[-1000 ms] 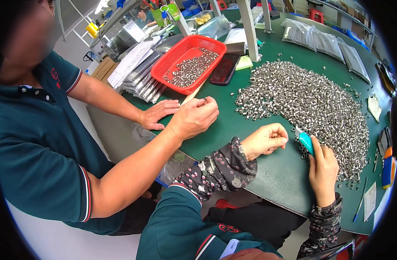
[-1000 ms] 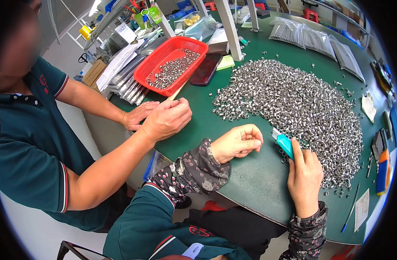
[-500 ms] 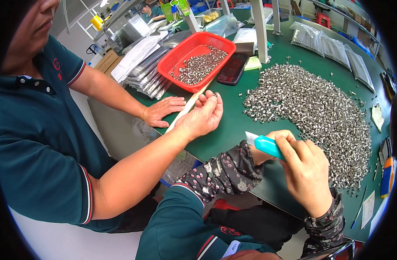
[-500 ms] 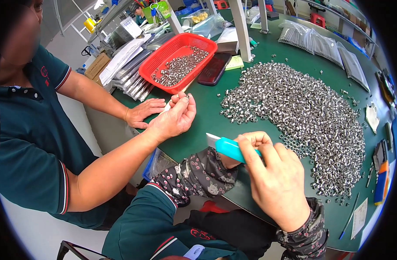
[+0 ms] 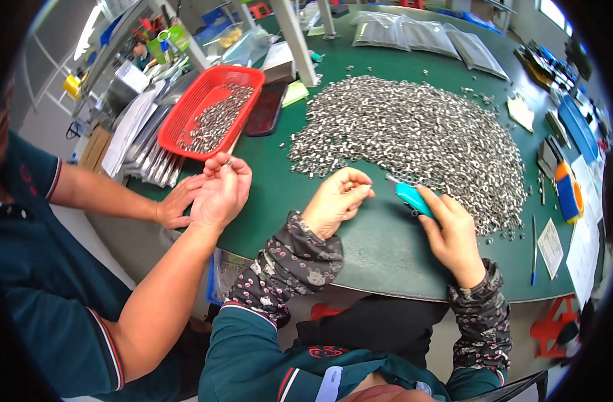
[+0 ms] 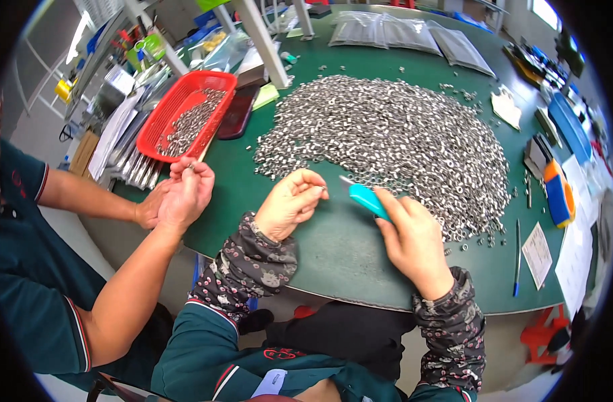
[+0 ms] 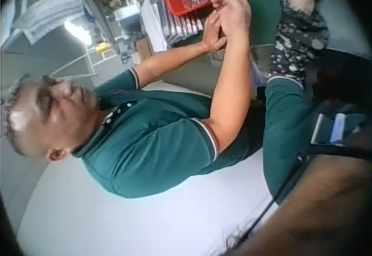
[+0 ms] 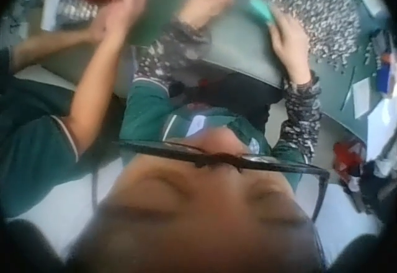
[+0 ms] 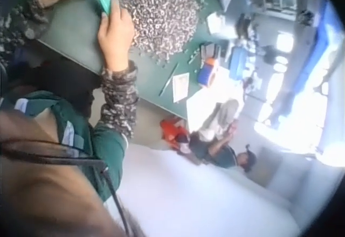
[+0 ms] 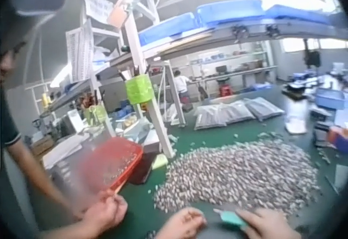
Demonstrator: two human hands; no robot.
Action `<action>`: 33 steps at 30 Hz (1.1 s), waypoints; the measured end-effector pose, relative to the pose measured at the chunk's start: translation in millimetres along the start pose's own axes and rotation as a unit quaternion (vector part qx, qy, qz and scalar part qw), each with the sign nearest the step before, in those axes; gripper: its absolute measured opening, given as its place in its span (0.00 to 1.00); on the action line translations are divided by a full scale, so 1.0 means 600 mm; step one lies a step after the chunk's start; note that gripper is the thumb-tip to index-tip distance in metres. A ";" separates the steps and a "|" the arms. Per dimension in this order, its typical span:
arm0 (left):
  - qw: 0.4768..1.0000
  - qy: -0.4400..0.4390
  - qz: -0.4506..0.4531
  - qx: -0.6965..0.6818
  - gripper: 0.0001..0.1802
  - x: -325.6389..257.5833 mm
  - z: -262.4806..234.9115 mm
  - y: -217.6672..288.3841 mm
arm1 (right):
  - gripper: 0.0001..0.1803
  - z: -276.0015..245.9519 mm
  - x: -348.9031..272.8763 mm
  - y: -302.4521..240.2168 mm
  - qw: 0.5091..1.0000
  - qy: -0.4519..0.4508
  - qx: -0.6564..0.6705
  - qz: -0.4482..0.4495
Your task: Sorting a large pile of small metal hardware parts on a workbench using a small hand tool.
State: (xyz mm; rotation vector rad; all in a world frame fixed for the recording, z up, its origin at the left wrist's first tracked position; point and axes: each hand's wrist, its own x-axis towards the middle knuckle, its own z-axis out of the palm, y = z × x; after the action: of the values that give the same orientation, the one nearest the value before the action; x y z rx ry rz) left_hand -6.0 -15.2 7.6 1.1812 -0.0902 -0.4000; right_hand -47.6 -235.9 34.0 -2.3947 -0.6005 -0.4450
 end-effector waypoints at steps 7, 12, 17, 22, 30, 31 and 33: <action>0.998 -0.031 0.027 -0.038 0.06 0.005 0.002 -0.008 | 0.23 -0.003 -0.013 -0.004 0.999 -0.033 0.005 -0.013; 0.999 -0.030 0.027 -0.027 0.07 0.003 0.003 -0.007 | 0.22 0.003 -0.016 -0.004 0.999 -0.033 0.001 -0.027; 0.999 -0.027 0.023 -0.020 0.06 0.005 -0.003 -0.010 | 0.22 0.011 -0.015 -0.003 0.999 -0.031 0.002 -0.026; 0.999 -0.021 0.016 -0.022 0.06 0.002 0.000 -0.007 | 0.22 0.009 -0.014 -0.006 0.999 -0.033 -0.004 -0.032; 0.998 -0.039 0.008 -0.046 0.06 0.002 -0.001 -0.006 | 0.24 0.009 -0.014 -0.007 0.999 -0.011 -0.027 -0.030; 0.998 -0.038 0.008 -0.047 0.06 0.000 -0.001 -0.005 | 0.24 0.010 -0.015 -0.007 0.999 -0.012 -0.026 -0.030; 0.999 -0.037 0.018 -0.026 0.06 -0.001 0.001 -0.003 | 0.24 0.012 -0.015 -0.005 0.999 -0.009 -0.029 -0.032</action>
State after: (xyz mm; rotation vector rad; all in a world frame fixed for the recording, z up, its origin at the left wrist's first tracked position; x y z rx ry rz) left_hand -7.2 -16.4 6.2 1.1114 -0.1640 -0.4132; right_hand -55.8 -232.0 26.2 -2.4426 -0.6819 -0.4749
